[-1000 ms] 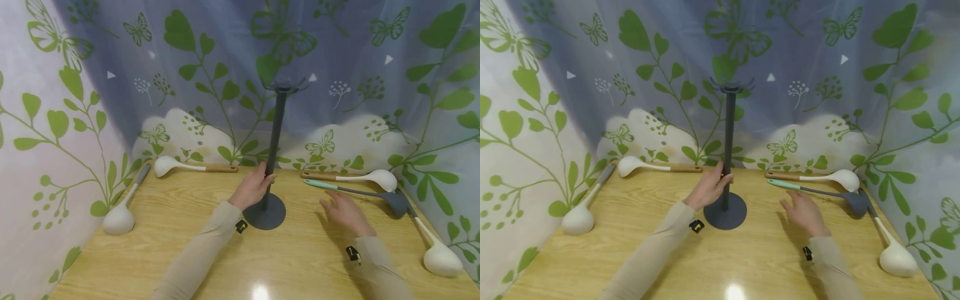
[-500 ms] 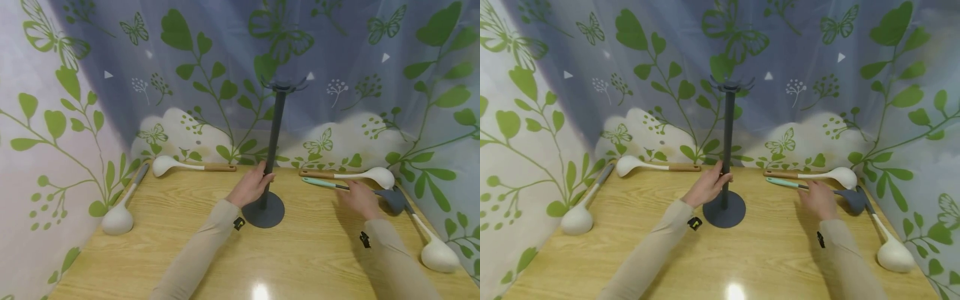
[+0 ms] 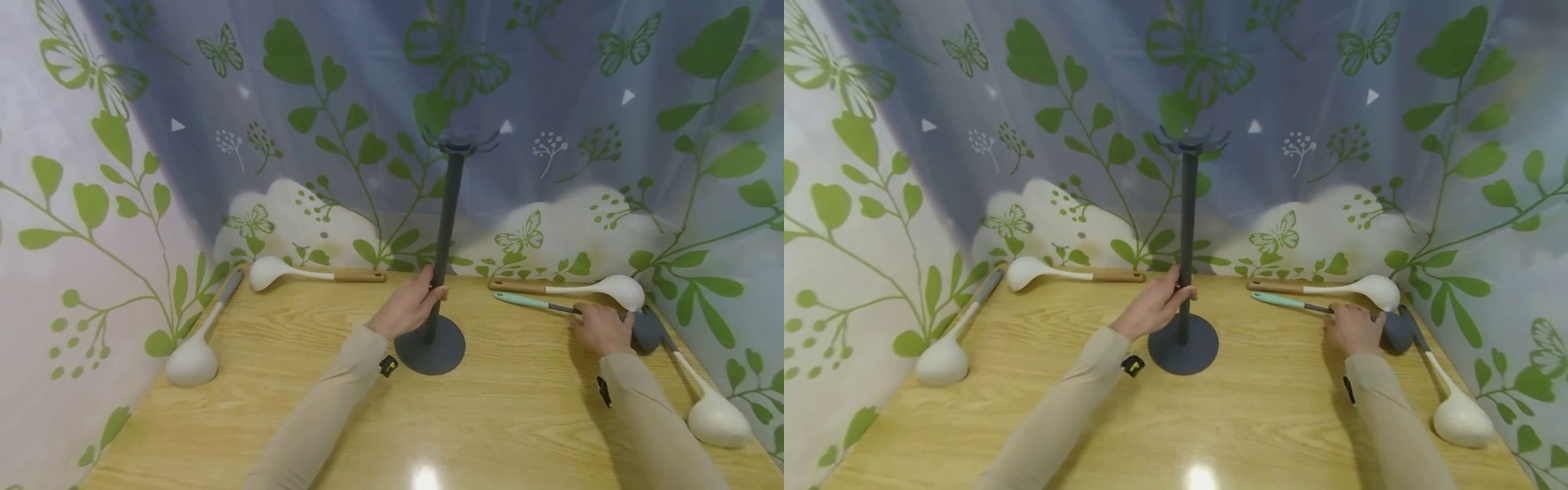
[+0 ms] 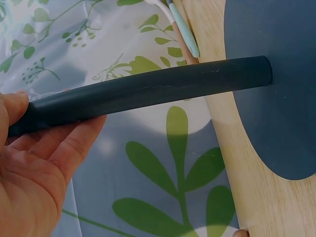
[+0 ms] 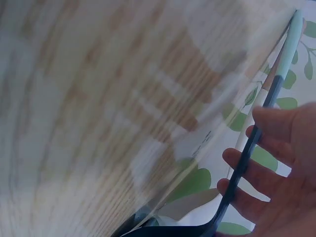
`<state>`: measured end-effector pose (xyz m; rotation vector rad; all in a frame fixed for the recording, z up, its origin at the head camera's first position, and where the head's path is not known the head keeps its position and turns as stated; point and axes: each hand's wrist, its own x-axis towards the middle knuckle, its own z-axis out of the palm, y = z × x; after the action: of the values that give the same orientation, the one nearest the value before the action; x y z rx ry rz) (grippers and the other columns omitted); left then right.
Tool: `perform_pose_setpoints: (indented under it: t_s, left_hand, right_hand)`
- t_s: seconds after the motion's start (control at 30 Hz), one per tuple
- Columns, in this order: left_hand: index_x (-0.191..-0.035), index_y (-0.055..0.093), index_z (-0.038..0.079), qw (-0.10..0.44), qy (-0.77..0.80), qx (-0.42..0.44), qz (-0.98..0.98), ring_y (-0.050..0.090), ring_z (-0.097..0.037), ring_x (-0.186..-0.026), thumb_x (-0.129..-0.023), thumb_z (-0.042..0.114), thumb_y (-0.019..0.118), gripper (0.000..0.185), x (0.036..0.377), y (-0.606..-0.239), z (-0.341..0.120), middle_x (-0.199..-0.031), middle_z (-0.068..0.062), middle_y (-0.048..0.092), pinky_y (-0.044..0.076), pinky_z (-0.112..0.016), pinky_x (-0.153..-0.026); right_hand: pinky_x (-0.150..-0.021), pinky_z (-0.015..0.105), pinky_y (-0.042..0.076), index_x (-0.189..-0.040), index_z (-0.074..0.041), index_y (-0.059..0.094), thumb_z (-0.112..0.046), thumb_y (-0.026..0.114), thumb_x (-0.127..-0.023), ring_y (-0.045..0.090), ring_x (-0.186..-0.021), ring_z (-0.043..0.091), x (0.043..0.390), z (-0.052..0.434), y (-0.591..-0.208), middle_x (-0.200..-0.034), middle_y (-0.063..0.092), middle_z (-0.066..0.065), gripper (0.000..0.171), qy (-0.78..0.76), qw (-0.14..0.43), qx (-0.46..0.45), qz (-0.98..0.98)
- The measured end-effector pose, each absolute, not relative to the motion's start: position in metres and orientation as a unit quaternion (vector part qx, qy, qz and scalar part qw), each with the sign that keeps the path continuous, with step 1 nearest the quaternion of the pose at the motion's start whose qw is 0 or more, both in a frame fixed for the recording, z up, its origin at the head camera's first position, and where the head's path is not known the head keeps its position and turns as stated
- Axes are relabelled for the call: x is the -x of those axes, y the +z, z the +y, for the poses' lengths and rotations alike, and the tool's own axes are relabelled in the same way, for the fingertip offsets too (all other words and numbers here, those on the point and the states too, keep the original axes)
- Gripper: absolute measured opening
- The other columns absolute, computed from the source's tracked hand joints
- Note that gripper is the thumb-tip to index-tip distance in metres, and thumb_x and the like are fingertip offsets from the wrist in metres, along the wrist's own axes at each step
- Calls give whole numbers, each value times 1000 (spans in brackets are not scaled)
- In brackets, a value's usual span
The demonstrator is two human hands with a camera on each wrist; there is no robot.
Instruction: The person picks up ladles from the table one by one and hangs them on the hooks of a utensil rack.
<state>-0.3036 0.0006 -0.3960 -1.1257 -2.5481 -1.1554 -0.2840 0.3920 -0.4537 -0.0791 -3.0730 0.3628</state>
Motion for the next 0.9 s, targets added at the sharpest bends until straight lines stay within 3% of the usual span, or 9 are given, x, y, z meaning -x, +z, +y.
perform_pose_setpoints:
  t_s: [0.17, 0.33, 0.53, 0.9]
  left_hand:
    - [-108, 47, 8, 55, -390, 371, -841, 67, -15, -89, -105, 23, 45, 15, 303, -397, 1, -100, -6, 67, 51, -27, -68]
    - [-110, 48, 8, 59, -386, 373, -842, 65, -14, -86, -105, 23, 45, 16, 303, -397, 4, -100, -5, 66, 49, -27, -67]
    - [-114, 48, 7, 45, -403, 368, -837, 69, -18, -99, -105, 22, 45, 18, 304, -396, 4, -108, -10, 68, 56, -31, -79]
    - [-112, 52, 11, 21, -425, 346, -836, 69, -17, -101, -104, 27, 49, 18, 303, -395, 0, -107, -7, 69, 56, -32, -83]
  right_hand:
    - [-94, 87, -1, -130, -2, 58, -16, 60, -96, 48, -110, 59, 286, 397, -462, -120, 60, 31, 37, 119, 49, 21, -991]
    - [-92, 88, -4, -126, -2, 61, -8, 60, -95, 47, -107, 60, 285, 401, -465, -114, 58, 33, 31, 115, 66, 25, -991]
    - [-92, 88, -8, -126, -3, 61, -8, 63, -93, 46, -107, 60, 283, 401, -461, -115, 56, 34, 33, 120, 62, 23, -991]
    - [-90, 89, -2, -131, -9, 58, -7, 46, -102, 48, -103, 56, 281, 397, -456, -114, 54, 31, 31, 124, 86, 6, -989]
